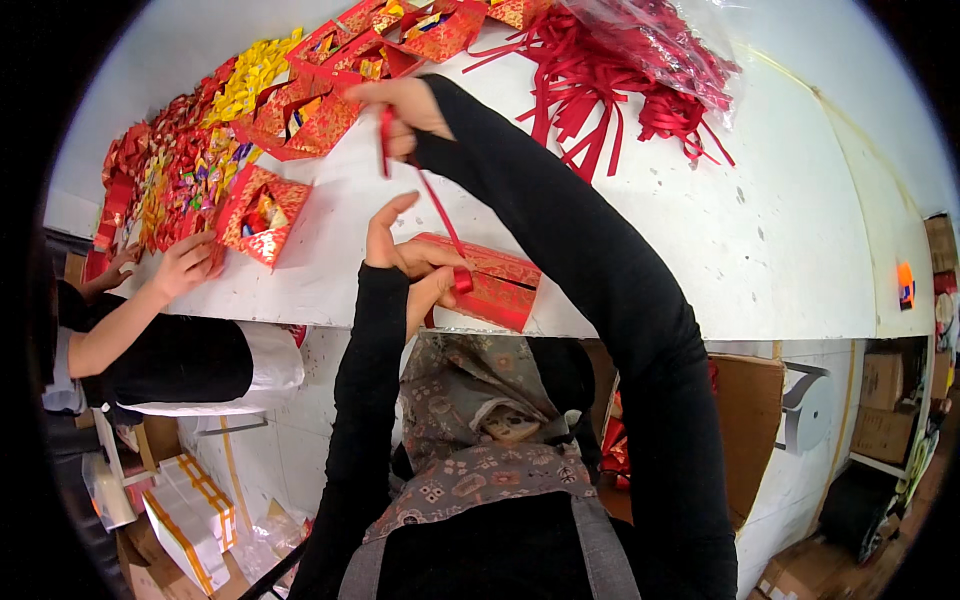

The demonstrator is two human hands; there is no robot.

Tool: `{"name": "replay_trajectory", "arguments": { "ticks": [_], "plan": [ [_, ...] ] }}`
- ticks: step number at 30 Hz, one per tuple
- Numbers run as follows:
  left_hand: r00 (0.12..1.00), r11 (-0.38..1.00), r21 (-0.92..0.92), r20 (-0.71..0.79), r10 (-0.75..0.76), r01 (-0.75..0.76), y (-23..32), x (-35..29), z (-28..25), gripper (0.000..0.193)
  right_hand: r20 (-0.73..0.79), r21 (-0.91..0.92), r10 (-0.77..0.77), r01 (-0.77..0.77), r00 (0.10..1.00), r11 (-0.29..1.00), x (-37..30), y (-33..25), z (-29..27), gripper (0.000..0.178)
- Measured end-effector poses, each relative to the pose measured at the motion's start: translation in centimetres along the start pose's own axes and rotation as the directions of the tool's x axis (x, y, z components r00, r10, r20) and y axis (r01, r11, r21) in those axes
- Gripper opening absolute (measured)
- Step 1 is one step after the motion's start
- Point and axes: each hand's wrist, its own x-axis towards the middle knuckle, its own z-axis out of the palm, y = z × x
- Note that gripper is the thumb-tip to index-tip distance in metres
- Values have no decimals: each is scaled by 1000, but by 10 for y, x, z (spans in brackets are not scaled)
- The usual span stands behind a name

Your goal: The person assembles small red decorative gift boxes by inserting wrapped candies, folding the box flaps, and tying red ribbons around each box. Completed boxes are placed into a cardboard box on the floor.

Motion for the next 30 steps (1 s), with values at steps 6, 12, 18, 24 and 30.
{"name": "replay_trajectory", "arguments": {
  "ticks": [6,12,18,24,30],
  "plan": [
    [978,987,147,-186,98,-71,-14,21,19,31,574,-528,42,331,818,782,-110,-13,69,22],
    [934,876,425,-159,319,-227,-26,15,7,19,235,-699,-155,278,960,659,-166,71,5,13],
    [880,714,609,-54,472,-345,-24,12,1,22,-308,-742,-500,125,809,659,-144,86,6,18],
    [760,653,644,-166,628,-399,-19,22,-2,17,-352,-633,-378,79,856,770,-141,95,2,14],
    [785,682,605,-146,602,-411,-24,26,-4,14,-377,-477,-312,106,872,872,-138,95,3,10]
  ]
}}
